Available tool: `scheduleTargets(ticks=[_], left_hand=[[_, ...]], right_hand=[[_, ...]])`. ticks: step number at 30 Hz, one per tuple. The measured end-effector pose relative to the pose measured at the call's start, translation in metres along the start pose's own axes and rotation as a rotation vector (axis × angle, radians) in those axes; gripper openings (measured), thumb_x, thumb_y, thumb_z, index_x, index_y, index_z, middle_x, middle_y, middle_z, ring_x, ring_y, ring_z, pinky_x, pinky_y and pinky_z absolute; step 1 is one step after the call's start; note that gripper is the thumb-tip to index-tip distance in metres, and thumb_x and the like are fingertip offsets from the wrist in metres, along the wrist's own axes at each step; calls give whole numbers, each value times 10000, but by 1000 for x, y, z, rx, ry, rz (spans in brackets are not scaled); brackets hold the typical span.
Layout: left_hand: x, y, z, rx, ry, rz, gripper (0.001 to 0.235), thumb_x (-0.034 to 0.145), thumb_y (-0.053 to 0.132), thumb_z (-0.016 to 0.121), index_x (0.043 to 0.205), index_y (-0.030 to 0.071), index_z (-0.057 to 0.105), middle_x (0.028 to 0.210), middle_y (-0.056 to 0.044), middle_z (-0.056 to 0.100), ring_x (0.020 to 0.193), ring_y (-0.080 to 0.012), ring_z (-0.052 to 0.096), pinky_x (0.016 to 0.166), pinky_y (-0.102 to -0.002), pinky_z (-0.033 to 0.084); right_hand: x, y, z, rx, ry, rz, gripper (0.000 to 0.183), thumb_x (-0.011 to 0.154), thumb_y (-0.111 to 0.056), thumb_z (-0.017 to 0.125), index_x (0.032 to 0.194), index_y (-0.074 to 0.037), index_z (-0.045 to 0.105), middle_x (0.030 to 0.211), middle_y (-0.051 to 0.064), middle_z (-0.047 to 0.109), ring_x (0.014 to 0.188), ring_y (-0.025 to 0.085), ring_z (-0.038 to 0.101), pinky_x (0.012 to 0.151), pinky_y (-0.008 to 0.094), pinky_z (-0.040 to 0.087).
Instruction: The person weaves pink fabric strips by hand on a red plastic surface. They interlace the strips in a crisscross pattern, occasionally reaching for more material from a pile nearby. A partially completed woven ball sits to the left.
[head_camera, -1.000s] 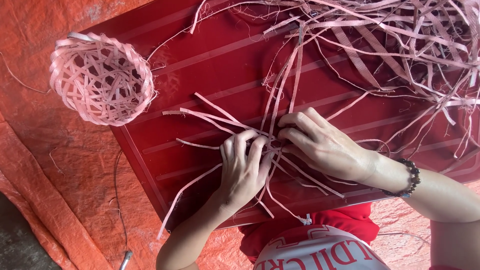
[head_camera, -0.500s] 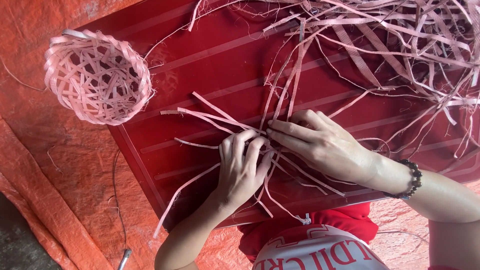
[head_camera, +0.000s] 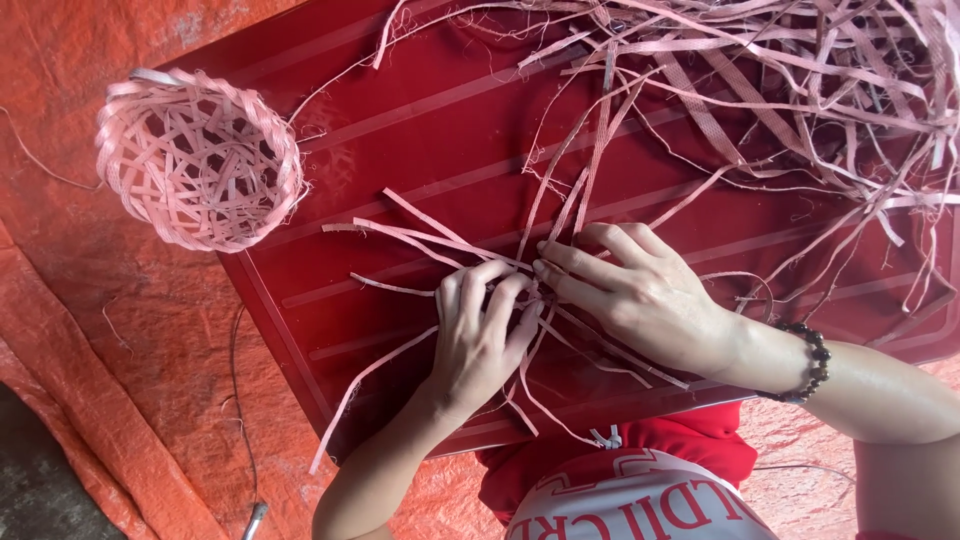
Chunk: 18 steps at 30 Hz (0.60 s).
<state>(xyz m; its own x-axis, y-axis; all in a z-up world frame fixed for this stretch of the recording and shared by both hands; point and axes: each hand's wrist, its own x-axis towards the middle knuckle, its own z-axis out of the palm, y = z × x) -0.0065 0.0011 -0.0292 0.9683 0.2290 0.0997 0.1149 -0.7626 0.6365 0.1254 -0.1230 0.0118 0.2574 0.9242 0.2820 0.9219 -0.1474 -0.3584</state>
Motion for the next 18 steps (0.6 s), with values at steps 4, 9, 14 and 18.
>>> scheduleTargets(ticks=[4, 9, 14, 18], left_hand=[[2, -1, -7, -104, 34, -23, 310, 746, 268, 624, 968, 106, 481, 980, -87, 427, 896, -270, 408, 717, -377, 377], [1, 1, -23, -24, 40, -16, 373, 649, 146, 660, 971, 63, 491, 996, -108, 448, 907, -300, 417, 734, -406, 403], [0, 0, -22, 0, -21, -32, 315, 664, 113, 661, 927, 62, 494, 1008, -107, 424, 901, -287, 407, 699, -390, 431], [1, 0, -23, 42, -51, -19, 288, 688, 99, 670, 920, 68, 502, 1001, -94, 427, 890, -279, 423, 689, -377, 448]], right_hand=[[-3, 6, 3, 29, 10, 4, 152, 872, -197, 442, 840, -118, 569, 918, 43, 547, 814, 231, 479, 673, 296, 349], [-9, 7, 8, 70, -15, 51, 160, 840, -242, 474, 935, -147, 561, 941, 23, 541, 831, 240, 460, 679, 317, 332], [-8, 5, 9, 76, -16, 69, 122, 831, -227, 484, 856, -125, 545, 955, 28, 539, 849, 248, 455, 685, 318, 331], [-6, 4, 7, 82, -27, 81, 115, 819, -217, 497, 845, -115, 543, 967, 34, 540, 850, 256, 455, 689, 326, 339]])
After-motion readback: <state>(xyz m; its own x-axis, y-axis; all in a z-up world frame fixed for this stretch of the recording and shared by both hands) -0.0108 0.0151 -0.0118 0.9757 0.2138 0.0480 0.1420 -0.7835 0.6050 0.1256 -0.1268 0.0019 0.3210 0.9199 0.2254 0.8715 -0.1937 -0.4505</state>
